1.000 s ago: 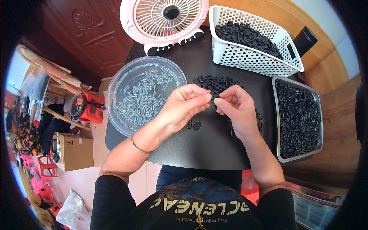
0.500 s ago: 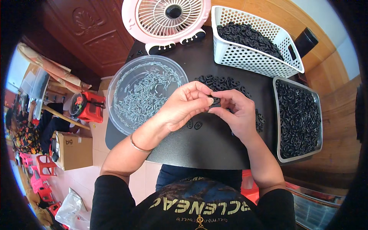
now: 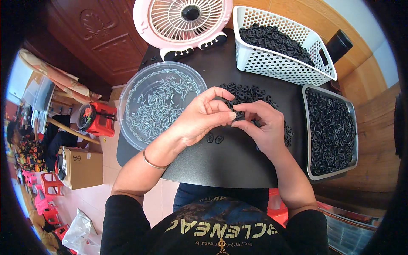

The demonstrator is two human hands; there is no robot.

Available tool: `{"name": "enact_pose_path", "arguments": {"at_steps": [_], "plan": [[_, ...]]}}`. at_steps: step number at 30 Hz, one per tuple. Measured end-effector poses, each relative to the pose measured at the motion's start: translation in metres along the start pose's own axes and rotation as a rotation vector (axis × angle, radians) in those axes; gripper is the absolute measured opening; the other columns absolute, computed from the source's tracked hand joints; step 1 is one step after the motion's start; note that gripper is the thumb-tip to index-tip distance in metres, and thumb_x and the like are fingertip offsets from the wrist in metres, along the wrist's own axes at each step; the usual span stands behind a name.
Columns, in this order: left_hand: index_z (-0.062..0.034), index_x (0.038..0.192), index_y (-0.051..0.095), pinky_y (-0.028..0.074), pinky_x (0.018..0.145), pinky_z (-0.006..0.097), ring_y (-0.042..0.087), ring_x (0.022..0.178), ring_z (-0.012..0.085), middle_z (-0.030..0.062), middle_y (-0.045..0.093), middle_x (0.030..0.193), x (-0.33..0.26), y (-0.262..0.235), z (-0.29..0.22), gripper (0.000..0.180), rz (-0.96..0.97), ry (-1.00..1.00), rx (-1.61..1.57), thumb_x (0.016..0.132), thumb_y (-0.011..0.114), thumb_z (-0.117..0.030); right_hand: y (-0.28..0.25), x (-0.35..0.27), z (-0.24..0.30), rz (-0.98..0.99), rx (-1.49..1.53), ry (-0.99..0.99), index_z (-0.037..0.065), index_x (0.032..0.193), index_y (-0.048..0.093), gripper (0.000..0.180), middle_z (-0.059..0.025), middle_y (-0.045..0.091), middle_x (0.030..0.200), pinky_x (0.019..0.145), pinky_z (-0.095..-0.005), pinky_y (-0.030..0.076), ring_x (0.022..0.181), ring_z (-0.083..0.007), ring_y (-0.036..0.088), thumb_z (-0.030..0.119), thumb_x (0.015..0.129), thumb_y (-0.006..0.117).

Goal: The person sits at a table and repeatedly picks up small black plastic rings and silver screws. They insert the screws into the rings by hand and place the assembled units into a clear plastic container. The process is repetitive, involving picking, inserting, and placing components one by one.

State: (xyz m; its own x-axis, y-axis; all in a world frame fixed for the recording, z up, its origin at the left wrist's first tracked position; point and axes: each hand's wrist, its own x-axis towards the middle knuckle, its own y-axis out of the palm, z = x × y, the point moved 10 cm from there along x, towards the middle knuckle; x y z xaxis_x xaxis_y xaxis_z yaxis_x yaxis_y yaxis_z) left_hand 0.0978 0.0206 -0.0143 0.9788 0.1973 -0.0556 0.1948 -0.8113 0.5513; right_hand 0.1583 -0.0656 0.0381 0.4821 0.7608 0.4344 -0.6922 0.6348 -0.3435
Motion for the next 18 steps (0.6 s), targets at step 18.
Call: {"name": "enact_pose_path", "arguments": {"at_steps": [18], "plan": [[-0.0018,0.108,0.043,0.046,0.064,0.02,0.057,0.071,0.0088,0.0055,0.06,0.076,-0.002,0.003,-0.004,0.035,0.048,-0.011,0.032,0.078,0.06,0.002,0.006,0.001,-0.002,0.034,0.083,-0.035,0.005,0.089,0.065,0.032,-0.0026,0.057,0.069,0.052,-0.021,0.043,0.056,-0.008,0.053,0.006,0.059,0.076]]}}
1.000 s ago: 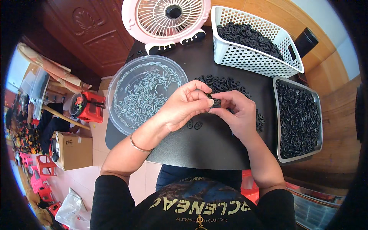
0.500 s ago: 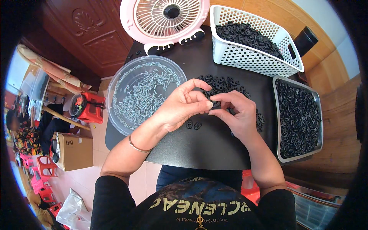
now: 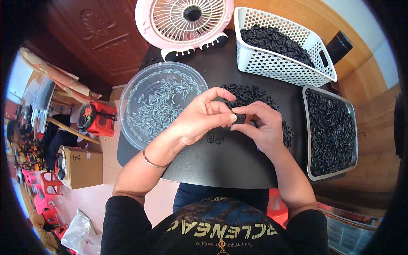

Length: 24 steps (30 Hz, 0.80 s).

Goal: The person sits at a table and repeatedly picks up small black plastic rings and silver screws. They insert the screws into the rings by hand and place the assembled units into a clear plastic container. The process is repetitive, involving picking, inserting, and placing components one by one.

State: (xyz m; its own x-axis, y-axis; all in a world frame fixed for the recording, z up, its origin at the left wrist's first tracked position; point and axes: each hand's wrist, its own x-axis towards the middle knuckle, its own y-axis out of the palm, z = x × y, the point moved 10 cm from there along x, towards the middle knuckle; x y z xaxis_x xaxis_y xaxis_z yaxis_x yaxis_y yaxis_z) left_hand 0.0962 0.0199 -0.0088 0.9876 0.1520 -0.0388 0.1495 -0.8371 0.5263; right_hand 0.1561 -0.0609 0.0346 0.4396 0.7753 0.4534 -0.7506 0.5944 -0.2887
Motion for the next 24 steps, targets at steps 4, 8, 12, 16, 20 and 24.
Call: {"name": "enact_pose_path", "arguments": {"at_steps": [4,8,12,16,20,24], "plan": [[-0.0014,0.106,0.044,0.045,0.064,0.019,0.056,0.071,0.0085,0.0053,0.06,0.077,0.0,0.0,-0.003,0.034,0.006,0.017,0.045,0.077,0.061,0.002,0.001,-0.001,-0.002,0.001,0.054,0.002,0.006,0.09,0.065,0.033,-0.0021,0.056,0.068,0.052,-0.0213,0.042,0.055,-0.0083,0.052,0.006,0.059,0.076],[-0.0012,0.108,0.043,0.045,0.061,0.018,0.055,0.067,0.0078,0.0039,0.057,0.074,-0.001,-0.002,-0.004,0.036,-0.031,0.013,0.063,0.077,0.061,0.003,0.001,0.0,-0.001,-0.009,0.039,0.005,0.006,0.088,0.066,0.03,-0.0026,0.056,0.067,0.052,-0.0215,0.042,0.055,-0.0089,0.053,0.006,0.06,0.075],[-0.0004,0.108,0.044,0.045,0.061,0.018,0.055,0.066,0.0074,0.0036,0.057,0.073,-0.001,-0.002,-0.005,0.037,-0.018,0.009,0.107,0.076,0.061,0.003,0.001,0.0,0.009,-0.001,-0.101,-0.039,0.006,0.087,0.066,0.028,-0.0038,0.058,0.068,0.052,-0.0222,0.043,0.056,-0.0096,0.054,0.006,0.06,0.074],[0.0003,0.107,0.046,0.044,0.061,0.017,0.055,0.066,0.0072,0.0041,0.058,0.075,-0.003,0.0,-0.009,0.036,0.013,0.019,0.201,0.075,0.062,0.003,0.001,0.0,0.019,-0.005,-0.176,-0.081,0.006,0.086,0.066,0.027,-0.0043,0.06,0.07,0.052,-0.0226,0.043,0.056,-0.0099,0.054,0.006,0.061,0.074],[0.0001,0.104,0.049,0.045,0.062,0.018,0.056,0.069,0.0073,0.005,0.06,0.077,-0.005,-0.005,-0.027,0.029,-0.012,0.071,0.312,0.077,0.061,-0.001,-0.003,0.002,0.011,-0.043,-0.097,0.021,0.006,0.086,0.066,0.026,-0.0043,0.06,0.07,0.052,-0.0221,0.044,0.056,-0.0098,0.055,0.005,0.061,0.074],[-0.0016,0.101,0.051,0.045,0.063,0.019,0.056,0.071,0.007,0.0034,0.06,0.079,-0.011,-0.027,-0.048,0.024,-0.174,0.162,0.397,0.08,0.061,-0.008,0.0,0.005,0.017,0.002,-0.155,-0.014,0.005,0.087,0.065,0.027,-0.0047,0.06,0.07,0.053,-0.0213,0.045,0.056,-0.0094,0.056,0.005,0.062,0.074]]}}
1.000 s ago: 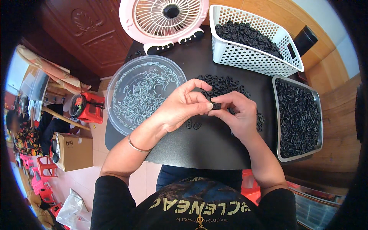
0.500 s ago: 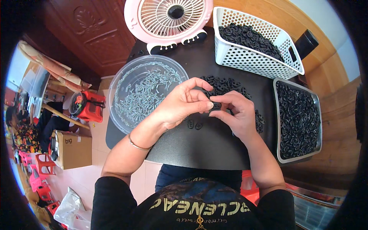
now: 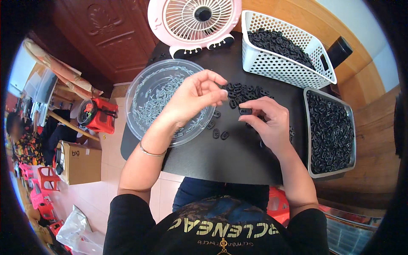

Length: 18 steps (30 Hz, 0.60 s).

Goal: The person sits at a table and repeatedly picks up small black plastic rings and silver screws. They insert the screws into the rings by hand and place the assembled units into a clear plastic container. The process is repetitive, involving picking, inserting, and placing components one by one.

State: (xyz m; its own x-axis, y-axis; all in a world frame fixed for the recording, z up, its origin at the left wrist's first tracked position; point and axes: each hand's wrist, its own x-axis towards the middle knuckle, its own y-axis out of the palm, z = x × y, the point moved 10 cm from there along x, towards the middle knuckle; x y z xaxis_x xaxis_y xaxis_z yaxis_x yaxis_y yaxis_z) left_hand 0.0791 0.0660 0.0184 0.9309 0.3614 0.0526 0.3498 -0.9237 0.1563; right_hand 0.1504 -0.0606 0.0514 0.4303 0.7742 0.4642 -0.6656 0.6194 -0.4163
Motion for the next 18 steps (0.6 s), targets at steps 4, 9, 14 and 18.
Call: {"name": "enact_pose_path", "arguments": {"at_steps": [4,9,14,18], "plan": [[-0.0016,0.095,0.053,0.044,0.062,0.018,0.053,0.066,0.0058,0.0018,0.059,0.078,0.001,-0.018,-0.015,0.019,-0.064,0.063,0.107,0.079,0.062,-0.009,0.0,-0.001,-0.008,0.019,0.038,0.118,0.005,0.09,0.064,0.027,-0.0029,0.06,0.07,0.054,-0.0203,0.045,0.058,-0.007,0.055,0.004,0.064,0.073],[-0.0007,0.081,0.056,0.042,0.055,0.022,0.051,0.057,0.0082,0.0021,0.056,0.064,-0.005,-0.029,-0.023,0.011,-0.014,0.149,0.659,0.073,0.063,-0.004,-0.002,0.018,-0.018,0.12,0.018,0.319,0.005,0.092,0.063,0.024,0.0005,0.059,0.073,0.058,-0.0199,0.045,0.063,-0.0043,0.053,0.005,0.069,0.069],[-0.002,0.071,0.056,0.042,0.052,0.028,0.052,0.053,0.016,0.0063,0.054,0.058,-0.007,-0.02,-0.017,0.01,0.157,0.19,0.964,0.062,0.061,-0.001,-0.104,0.086,-0.014,-0.327,-0.016,0.079,0.001,0.107,0.056,0.035,-0.0095,0.061,0.088,0.073,-0.0247,0.045,0.08,-0.0112,0.057,0.013,0.075,0.065],[-0.0034,0.069,0.057,0.042,0.053,0.029,0.054,0.054,0.0175,0.0069,0.055,0.059,-0.013,-0.024,-0.015,0.01,0.269,0.169,1.006,0.06,0.059,0.0,-0.144,0.085,-0.003,-0.582,-0.278,0.097,-0.001,0.122,0.043,0.051,-0.0175,0.059,0.1,0.081,-0.0288,0.045,0.094,-0.0182,0.057,0.016,0.079,0.063]]}}
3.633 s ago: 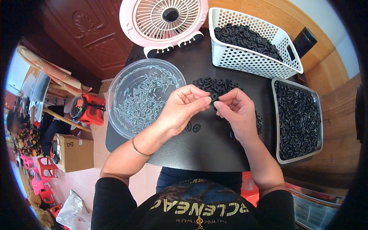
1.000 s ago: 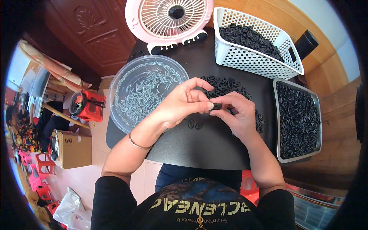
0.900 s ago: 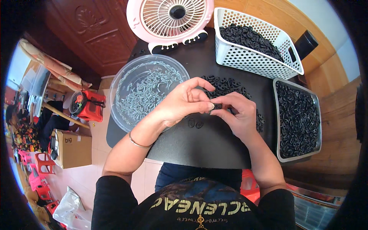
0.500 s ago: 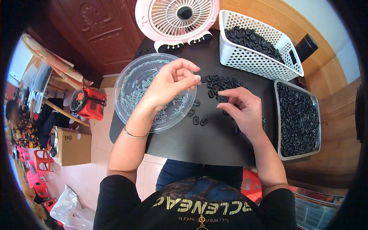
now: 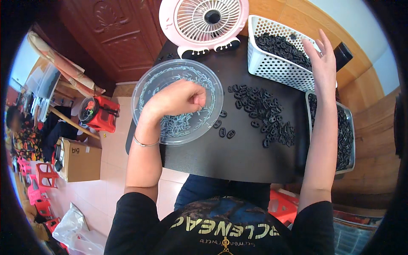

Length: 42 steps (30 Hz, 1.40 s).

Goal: The person sits at a table and repeatedly picks up small black plastic rings and silver screws. They insert the screws into the rings by hand and place the assembled units into a clear plastic container. The process is repetitive, involving picking, inserting, and placing components one by one.

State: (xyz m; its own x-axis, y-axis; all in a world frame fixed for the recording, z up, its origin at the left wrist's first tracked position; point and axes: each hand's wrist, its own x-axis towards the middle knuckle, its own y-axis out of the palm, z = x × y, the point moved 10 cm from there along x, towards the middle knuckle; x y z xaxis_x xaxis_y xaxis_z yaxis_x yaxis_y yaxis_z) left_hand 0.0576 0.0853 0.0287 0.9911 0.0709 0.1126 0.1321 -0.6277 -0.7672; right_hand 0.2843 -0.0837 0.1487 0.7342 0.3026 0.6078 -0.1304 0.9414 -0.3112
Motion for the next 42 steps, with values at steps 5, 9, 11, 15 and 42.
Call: {"name": "enact_pose_path", "arguments": {"at_steps": [5,9,11,15,42], "plan": [[-0.0045,0.068,0.058,0.043,0.054,0.03,0.057,0.057,0.0202,0.0075,0.057,0.059,-0.001,0.008,0.002,0.01,0.048,-0.022,0.05,0.059,0.059,0.0,0.028,-0.058,0.007,0.272,0.285,0.038,0.001,0.12,0.044,0.046,-0.0135,0.061,0.095,0.074,-0.0238,0.045,0.086,-0.0128,0.057,0.013,0.079,0.062],[-0.0061,0.067,0.058,0.044,0.055,0.033,0.058,0.061,0.0249,0.0083,0.058,0.061,0.0,0.016,0.003,0.008,0.055,-0.086,0.155,0.059,0.06,-0.004,0.04,-0.093,0.003,0.367,0.373,0.148,0.002,0.115,0.048,0.038,-0.0074,0.062,0.083,0.063,-0.0167,0.043,0.072,-0.0047,0.055,0.006,0.08,0.06],[-0.007,0.065,0.058,0.045,0.056,0.035,0.058,0.062,0.0268,0.0087,0.058,0.061,0.002,0.018,0.003,0.007,0.059,-0.117,0.204,0.059,0.06,-0.005,0.039,-0.101,-0.002,0.378,0.385,0.167,0.002,0.113,0.049,0.036,-0.007,0.06,0.084,0.06,-0.0159,0.042,0.07,-0.0046,0.054,0.001,0.079,0.059],[-0.0081,0.064,0.057,0.045,0.056,0.036,0.058,0.063,0.0287,0.0093,0.058,0.061,0.005,0.023,0.003,0.006,0.06,-0.156,0.274,0.058,0.059,-0.006,0.046,-0.116,-0.006,0.433,0.409,0.149,0.002,0.105,0.054,0.029,-0.0061,0.059,0.089,0.06,-0.018,0.044,0.07,-0.0064,0.056,-0.001,0.077,0.06],[0.0001,0.07,0.056,0.042,0.055,0.018,0.048,0.06,0.0023,-0.0028,0.054,0.064,0.014,0.011,0.001,0.006,-0.2,-0.148,-0.458,0.067,0.057,0.005,0.059,-0.139,-0.023,0.627,-0.175,-0.091,0.007,0.08,0.061,0.008,-0.0073,0.06,0.074,0.059,-0.0311,0.047,0.065,-0.0216,0.059,0.006,0.072,0.061]]}}
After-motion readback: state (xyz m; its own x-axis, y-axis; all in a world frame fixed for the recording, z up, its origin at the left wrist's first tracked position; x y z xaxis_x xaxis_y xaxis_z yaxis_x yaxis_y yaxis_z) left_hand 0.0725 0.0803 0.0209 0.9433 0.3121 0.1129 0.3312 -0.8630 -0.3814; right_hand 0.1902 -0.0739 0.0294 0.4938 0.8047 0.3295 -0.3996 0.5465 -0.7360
